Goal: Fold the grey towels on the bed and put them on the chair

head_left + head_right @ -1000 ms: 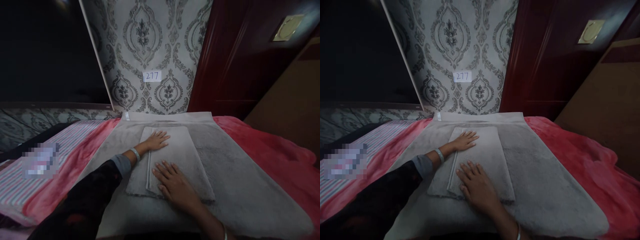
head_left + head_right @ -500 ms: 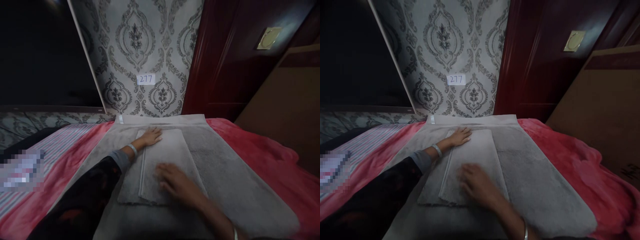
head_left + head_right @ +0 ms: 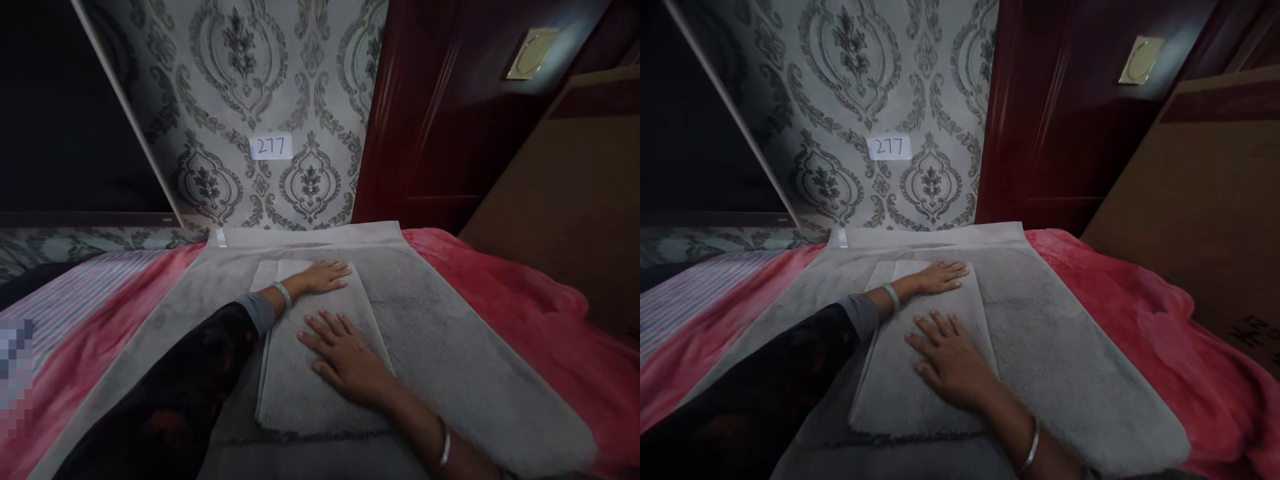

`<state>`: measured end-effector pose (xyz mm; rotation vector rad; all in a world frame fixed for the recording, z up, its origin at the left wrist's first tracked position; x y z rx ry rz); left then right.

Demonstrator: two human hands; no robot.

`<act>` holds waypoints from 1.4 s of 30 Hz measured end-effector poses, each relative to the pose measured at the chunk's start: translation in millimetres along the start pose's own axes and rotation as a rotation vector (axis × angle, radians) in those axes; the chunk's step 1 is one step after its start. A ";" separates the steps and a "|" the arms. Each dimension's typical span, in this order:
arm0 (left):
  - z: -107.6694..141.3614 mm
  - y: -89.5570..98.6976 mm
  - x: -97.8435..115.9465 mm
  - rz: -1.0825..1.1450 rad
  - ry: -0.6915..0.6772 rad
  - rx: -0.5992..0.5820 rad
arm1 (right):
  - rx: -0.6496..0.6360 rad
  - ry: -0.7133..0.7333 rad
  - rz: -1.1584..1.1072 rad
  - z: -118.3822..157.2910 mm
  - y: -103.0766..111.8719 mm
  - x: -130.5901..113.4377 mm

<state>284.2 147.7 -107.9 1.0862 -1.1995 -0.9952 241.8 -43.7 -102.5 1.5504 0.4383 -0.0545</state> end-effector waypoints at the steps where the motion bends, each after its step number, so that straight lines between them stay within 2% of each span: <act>1: -0.5 0.8 -6.3 0.012 0.003 -0.001 | 0.003 0.001 -0.002 0.0 0.9 0.8; 7: -3.4 6.5 -34.4 0.011 0.028 0.048 | 0.020 0.025 -0.020 0.0 1.6 2.7; 9: -3.7 8.9 -35.0 -0.042 0.053 0.052 | 0.019 0.022 -0.019 -0.3 1.5 3.3; 12: 2.2 22.2 -26.0 -0.174 0.093 0.110 | 0.028 0.016 -0.012 -0.4 1.7 4.1; 14: 12.8 30.0 -16.3 -0.212 0.110 0.127 | 0.039 0.023 -0.003 0.4 0.8 4.0; 17: 38.6 30.6 1.1 -0.149 0.085 0.097 | 0.076 0.032 0.008 1.5 -1.6 5.0; 20: 70.7 19.8 15.4 -0.075 0.055 0.051 | 0.121 0.044 0.010 0.5 -3.1 6.4; 23: 99.1 6.5 11.2 -0.065 0.171 0.041 | 0.121 0.044 0.027 -1.2 -4.6 4.4; 25: 109.9 1.6 5.2 -0.077 0.242 0.069 | 0.087 0.031 0.044 1.5 -7.1 -1.7; 28: 112.2 -2.6 2.3 -0.079 0.259 0.087 | 0.026 0.048 0.061 18.1 -15.0 -23.1; 31: 109.0 -0.1 4.6 -0.071 0.269 0.103 | 0.011 0.074 0.071 44.1 -26.0 -49.9; 33: 107.3 5.0 9.1 -0.073 0.292 0.109 | 0.033 0.042 0.076 59.0 -33.1 -61.4; 36: 110.4 12.2 22.8 -0.078 0.361 0.077 | 0.084 -0.022 0.069 73.8 -41.4 -67.4; 38: 118.3 13.3 42.8 -0.078 0.375 0.050 | 0.112 -0.024 0.030 80.1 -43.3 -65.7; 40: 131.2 10.3 75.6 -0.084 0.317 0.057 | 0.140 0.007 -0.063 83.9 -38.6 -59.1; 42: 149.9 3.2 117.4 -0.093 0.213 0.112 | 0.202 0.014 -0.186 82.5 -24.2 -44.6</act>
Point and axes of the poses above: each hand's wrist, its own z-axis away from the middle knuckle, its own y-axis out of the back of the hand, x = y × z, the point moved 8 cm from there along -z, towards the middle knuckle, and after that the axes turned 13 degrees about -y, right-handed, at the moved point
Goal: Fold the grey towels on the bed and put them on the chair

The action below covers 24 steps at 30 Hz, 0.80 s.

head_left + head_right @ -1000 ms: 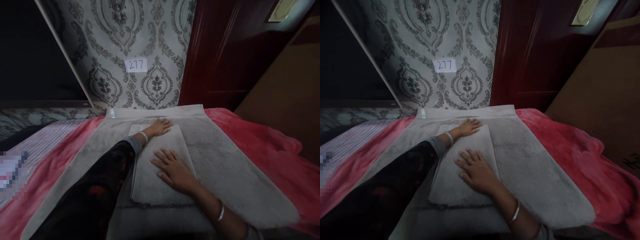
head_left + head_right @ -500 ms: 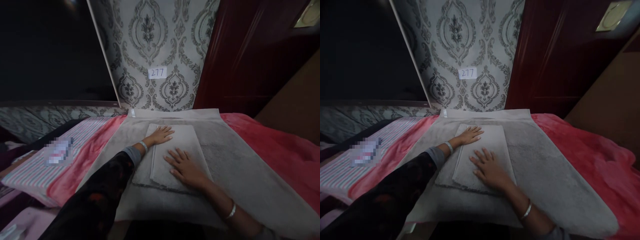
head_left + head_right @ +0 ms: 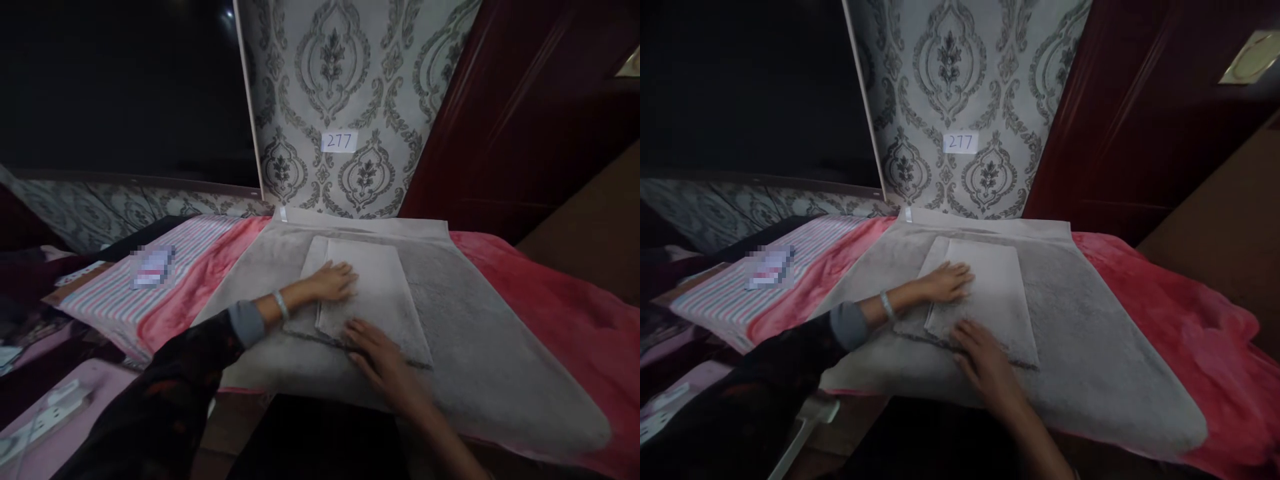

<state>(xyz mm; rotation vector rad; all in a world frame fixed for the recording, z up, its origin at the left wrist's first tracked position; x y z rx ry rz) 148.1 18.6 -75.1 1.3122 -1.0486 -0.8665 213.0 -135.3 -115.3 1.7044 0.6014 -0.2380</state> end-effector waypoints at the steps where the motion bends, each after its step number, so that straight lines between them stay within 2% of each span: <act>1: 15.8 -1.7 18.6 0.014 -0.048 0.040 | 0.043 -0.009 -0.050 -5.5 10.3 7.2; 3: 47.0 -6.9 49.5 0.024 -0.103 0.119 | 0.119 -0.018 -0.099 -23.6 28.6 19.8; 5: 71.9 -15.4 67.6 0.009 -0.089 0.162 | 0.114 0.016 -0.074 -50.4 34.8 24.5; 8: 92.2 -26.3 75.7 -0.048 -0.007 0.222 | -0.037 0.041 0.064 -98.6 17.4 25.4; 11: 98.7 -31.5 76.8 -0.109 0.050 0.320 | -0.213 -0.005 0.260 -141.6 -10.9 30.1; 13: 100.3 -33.4 78.2 -0.132 0.060 0.374 | -0.252 -0.045 0.360 -166.9 -21.4 34.8; 19: 103.4 -36.3 77.7 -0.144 0.075 0.399 | -0.244 -0.135 0.441 -236.2 -29.7 55.6; 24: 103.9 -38.2 74.8 -0.111 0.076 0.410 | -0.182 -0.164 0.451 -278.1 -32.4 70.3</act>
Point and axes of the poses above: each hand's wrist, its own z-axis away from the middle knuckle, its own y-axis out of the back of the hand, x = y × z, the point moved 8 cm from there along -z, towards the middle knuckle, and after that the axes turned 13 degrees about -y, right-handed, at the moved point
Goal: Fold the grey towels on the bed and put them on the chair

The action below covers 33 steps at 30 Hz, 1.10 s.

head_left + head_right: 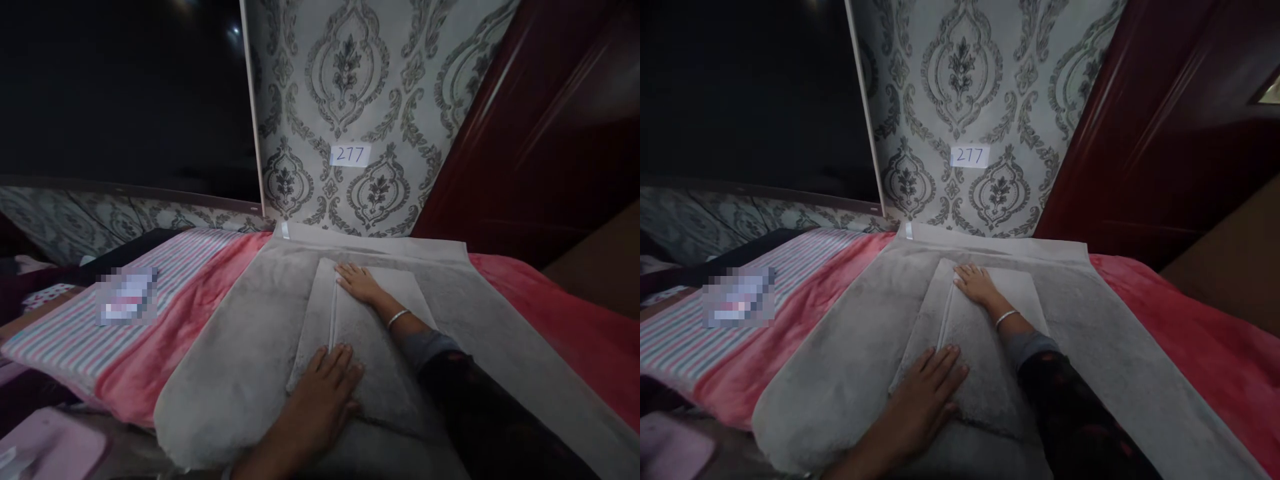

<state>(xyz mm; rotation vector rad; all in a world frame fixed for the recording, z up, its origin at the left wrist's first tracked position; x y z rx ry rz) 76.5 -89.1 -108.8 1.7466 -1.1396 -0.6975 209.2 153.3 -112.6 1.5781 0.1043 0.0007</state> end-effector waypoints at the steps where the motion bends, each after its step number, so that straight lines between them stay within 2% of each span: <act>1: 0.3 -0.4 -0.1 0.003 0.001 0.004 | 0.012 -0.007 -0.007 -5.5 0.6 0.5; 5: 1.9 1.4 -1.2 -0.016 0.036 0.033 | 0.073 -0.045 -0.057 -16.7 6.1 2.8; 14: 3.8 7.3 -1.5 -0.011 0.102 0.030 | 0.218 -0.149 -0.219 -17.2 20.0 18.5; 19: 7.4 4.4 -2.5 -0.008 0.113 0.047 | 0.272 -0.170 -0.315 -23.2 21.8 26.9; 28: 11.5 -6.9 -3.0 -0.060 0.105 0.071 | 0.237 -0.209 -0.451 -47.5 13.6 36.4; 33: 11.5 -16.4 -2.0 -0.122 0.093 0.101 | 0.192 -0.260 -0.444 -57.6 10.4 34.6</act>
Point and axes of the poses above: each hand's wrist, its own z-axis away from the middle knuckle, its own y-axis out of the back of the hand, x = y × z, the point moved 8 cm from there along -z, towards the middle knuckle, and after that the axes turned 13 degrees about -y, right-handed, at the moved point
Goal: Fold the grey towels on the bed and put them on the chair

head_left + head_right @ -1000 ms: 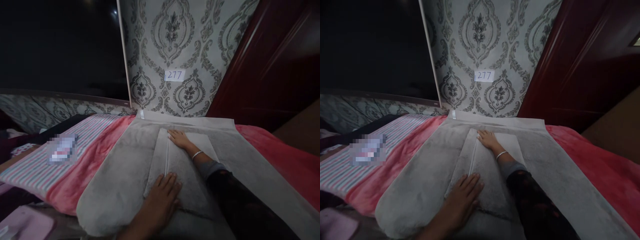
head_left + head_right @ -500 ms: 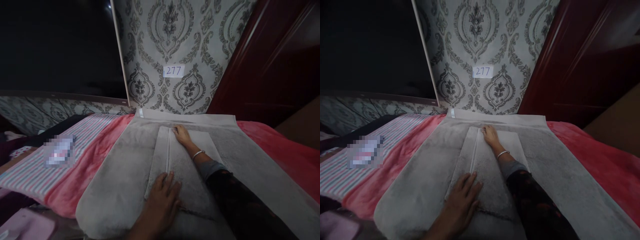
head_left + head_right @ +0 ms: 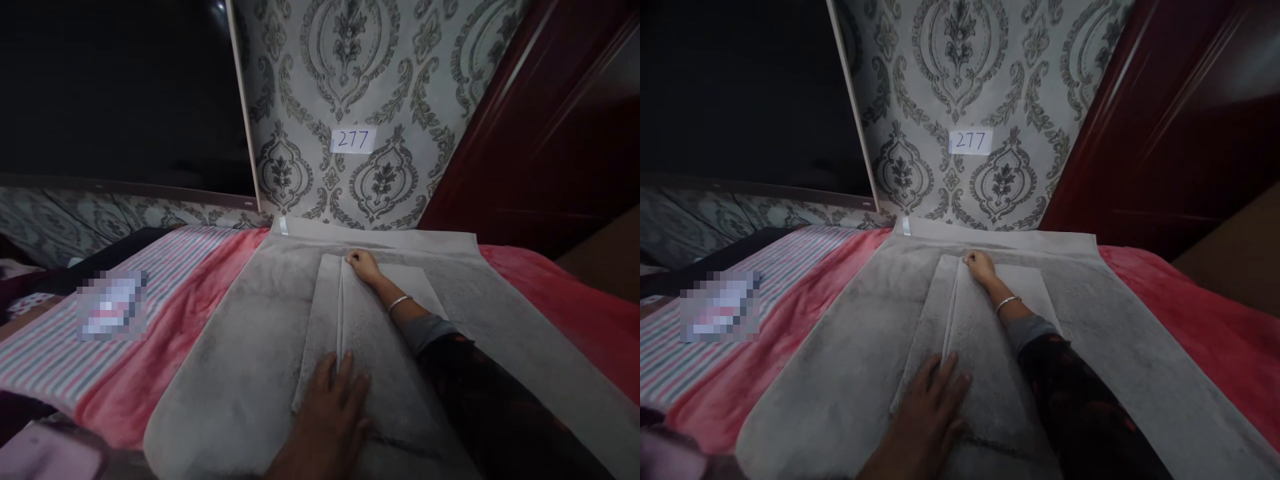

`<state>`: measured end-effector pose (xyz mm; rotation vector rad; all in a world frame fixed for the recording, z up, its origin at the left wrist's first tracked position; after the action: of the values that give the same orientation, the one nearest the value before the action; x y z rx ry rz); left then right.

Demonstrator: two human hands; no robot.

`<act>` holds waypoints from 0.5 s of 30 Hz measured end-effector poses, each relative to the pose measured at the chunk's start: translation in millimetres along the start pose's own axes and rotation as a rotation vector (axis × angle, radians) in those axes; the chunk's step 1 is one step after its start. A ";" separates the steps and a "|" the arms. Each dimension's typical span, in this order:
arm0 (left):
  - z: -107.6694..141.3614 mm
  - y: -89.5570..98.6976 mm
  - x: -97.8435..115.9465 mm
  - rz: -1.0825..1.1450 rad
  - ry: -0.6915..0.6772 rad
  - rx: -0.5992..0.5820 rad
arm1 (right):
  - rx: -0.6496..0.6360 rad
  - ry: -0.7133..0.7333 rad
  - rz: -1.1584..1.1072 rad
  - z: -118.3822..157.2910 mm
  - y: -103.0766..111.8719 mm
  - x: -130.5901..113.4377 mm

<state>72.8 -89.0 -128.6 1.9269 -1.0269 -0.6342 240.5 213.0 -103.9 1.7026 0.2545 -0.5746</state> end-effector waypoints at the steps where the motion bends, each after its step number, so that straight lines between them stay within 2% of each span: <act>1: 0.1 -1.0 0.4 -0.007 -0.006 0.006 | -0.005 -0.010 0.011 -0.6 -1.2 -0.4; 5: 1.1 -2.0 -0.5 0.031 -0.014 0.001 | -0.020 -0.026 0.066 1.1 -2.4 -3.2; 9: -0.6 5.6 -1.8 0.049 -0.022 0.006 | -0.029 -0.001 0.128 10.4 3.7 -10.5; 12: -4.0 10.6 -0.4 0.046 -0.053 0.012 | -0.028 0.086 0.167 26.3 5.7 -19.8; 15: -5.3 9.6 2.2 0.057 -0.089 0.019 | -0.094 0.259 0.286 46.1 -7.5 -31.3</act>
<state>73.9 -91.5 -117.8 1.8929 -1.1430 -0.6854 199.7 174.7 -99.9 1.6832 0.2129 -0.1280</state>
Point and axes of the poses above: each hand's wrist, its own z-axis away from the middle knuckle, its own y-axis out of the back of the hand, x = y × z, the point moved 8 cm from there along -z, towards the middle knuckle, and after that the axes turned 13 degrees about -y, right-handed, at the moved point
